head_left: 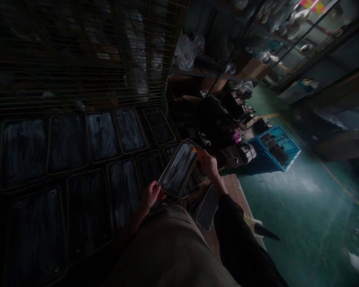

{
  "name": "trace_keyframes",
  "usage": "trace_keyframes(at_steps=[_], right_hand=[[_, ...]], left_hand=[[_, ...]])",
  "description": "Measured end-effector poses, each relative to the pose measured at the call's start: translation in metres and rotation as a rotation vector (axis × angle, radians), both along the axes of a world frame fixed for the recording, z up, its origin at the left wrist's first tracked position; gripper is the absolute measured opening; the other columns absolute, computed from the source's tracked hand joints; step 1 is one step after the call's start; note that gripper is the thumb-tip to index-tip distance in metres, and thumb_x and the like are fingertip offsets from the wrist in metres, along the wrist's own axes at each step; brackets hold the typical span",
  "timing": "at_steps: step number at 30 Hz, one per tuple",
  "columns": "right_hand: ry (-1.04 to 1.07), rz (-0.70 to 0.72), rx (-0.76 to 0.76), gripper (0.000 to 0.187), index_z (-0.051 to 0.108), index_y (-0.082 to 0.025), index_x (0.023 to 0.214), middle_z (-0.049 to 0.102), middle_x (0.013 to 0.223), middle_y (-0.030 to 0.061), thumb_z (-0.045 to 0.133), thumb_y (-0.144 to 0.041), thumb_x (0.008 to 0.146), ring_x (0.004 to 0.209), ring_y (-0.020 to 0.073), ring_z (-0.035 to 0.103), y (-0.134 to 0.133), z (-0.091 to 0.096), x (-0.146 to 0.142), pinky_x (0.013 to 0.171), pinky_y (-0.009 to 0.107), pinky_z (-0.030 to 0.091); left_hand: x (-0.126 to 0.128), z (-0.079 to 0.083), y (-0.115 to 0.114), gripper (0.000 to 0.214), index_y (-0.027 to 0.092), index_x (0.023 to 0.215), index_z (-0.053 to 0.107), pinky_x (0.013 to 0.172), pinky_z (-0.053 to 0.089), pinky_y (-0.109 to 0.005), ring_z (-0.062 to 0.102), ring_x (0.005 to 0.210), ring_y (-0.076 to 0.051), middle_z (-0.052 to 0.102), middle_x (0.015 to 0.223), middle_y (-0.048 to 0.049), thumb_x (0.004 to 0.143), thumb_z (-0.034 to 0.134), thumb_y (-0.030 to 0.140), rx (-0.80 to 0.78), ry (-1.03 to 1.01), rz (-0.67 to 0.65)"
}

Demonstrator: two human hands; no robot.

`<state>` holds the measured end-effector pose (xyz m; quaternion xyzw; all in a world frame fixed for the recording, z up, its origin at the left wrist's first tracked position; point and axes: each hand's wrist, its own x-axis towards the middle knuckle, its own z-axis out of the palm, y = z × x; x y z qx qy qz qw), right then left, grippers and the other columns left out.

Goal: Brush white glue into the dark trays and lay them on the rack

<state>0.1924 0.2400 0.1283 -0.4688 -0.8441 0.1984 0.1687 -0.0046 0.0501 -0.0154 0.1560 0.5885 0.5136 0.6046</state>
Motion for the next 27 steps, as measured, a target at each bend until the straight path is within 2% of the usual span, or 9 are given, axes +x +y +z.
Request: trace_keyframes(at_steps=[4, 15, 18, 21, 24, 27], right_hand=[[-0.031, -0.004, 0.027, 0.032, 0.057, -0.015, 0.117, 0.059, 0.114, 0.0076, 0.058, -0.037, 0.093, 0.096, 0.0206, 0.061, 0.001, -0.007, -0.004, 0.082, 0.04, 0.054], [-0.129, -0.01, 0.033, 0.032, 0.056, -0.016, 0.118, 0.058, 0.116, 0.0082, 0.057, -0.036, 0.094, 0.097, 0.02, 0.06, -0.015, -0.013, 0.009, 0.083, 0.04, 0.053], [-0.143, 0.005, 0.012, 0.028, 0.056, -0.017, 0.118, 0.062, 0.107, 0.007, 0.053, -0.034, 0.096, 0.087, 0.017, 0.062, -0.037, -0.017, 0.013, 0.076, 0.031, 0.052], [-0.147, 0.056, -0.031, 0.024, 0.057, -0.02, 0.117, 0.067, 0.092, 0.0041, 0.045, -0.027, 0.098, 0.073, 0.0143, 0.062, -0.07, -0.023, 0.016, 0.063, 0.021, 0.045], [-0.124, 0.122, -0.088, 0.025, 0.056, -0.022, 0.118, 0.067, 0.088, 0.0038, 0.04, -0.026, 0.099, 0.068, 0.0148, 0.06, -0.109, -0.024, 0.019, 0.059, 0.021, 0.04], [-0.09, 0.142, -0.142, 0.026, 0.056, -0.022, 0.119, 0.067, 0.089, 0.0045, 0.039, -0.026, 0.099, 0.071, 0.0161, 0.06, -0.146, -0.021, 0.021, 0.063, 0.023, 0.04]], left_hand=[[0.0, 0.002, 0.002, 0.017, 0.022, 0.093, 0.042, 0.046, 0.054, -0.028, 0.069, 0.051, -0.021, 0.065, 0.058, 0.0042, 0.081, 0.054, 0.025, -0.049, 0.019, -0.012], [0.005, 0.0, 0.0, 0.015, 0.023, 0.094, 0.042, 0.05, 0.056, -0.031, 0.069, 0.053, -0.022, 0.065, 0.057, 0.0034, 0.082, 0.05, 0.026, -0.05, 0.037, 0.02], [0.006, -0.001, 0.0, 0.018, 0.023, 0.096, 0.041, 0.052, 0.056, -0.032, 0.069, 0.053, -0.022, 0.064, 0.056, 0.0042, 0.081, 0.051, 0.026, -0.046, 0.021, 0.037], [0.007, 0.001, 0.0, 0.021, 0.022, 0.097, 0.04, 0.052, 0.057, -0.032, 0.068, 0.052, -0.022, 0.064, 0.056, 0.0047, 0.08, 0.052, 0.025, -0.067, 0.011, 0.06], [0.007, 0.003, -0.001, 0.022, 0.022, 0.096, 0.041, 0.052, 0.057, -0.031, 0.069, 0.054, -0.021, 0.065, 0.058, 0.0042, 0.079, 0.055, 0.026, -0.053, 0.01, 0.071], [0.006, 0.008, -0.002, 0.022, 0.023, 0.092, 0.041, 0.051, 0.057, -0.03, 0.069, 0.054, -0.021, 0.065, 0.059, 0.0039, 0.078, 0.058, 0.027, -0.046, 0.008, 0.065]])
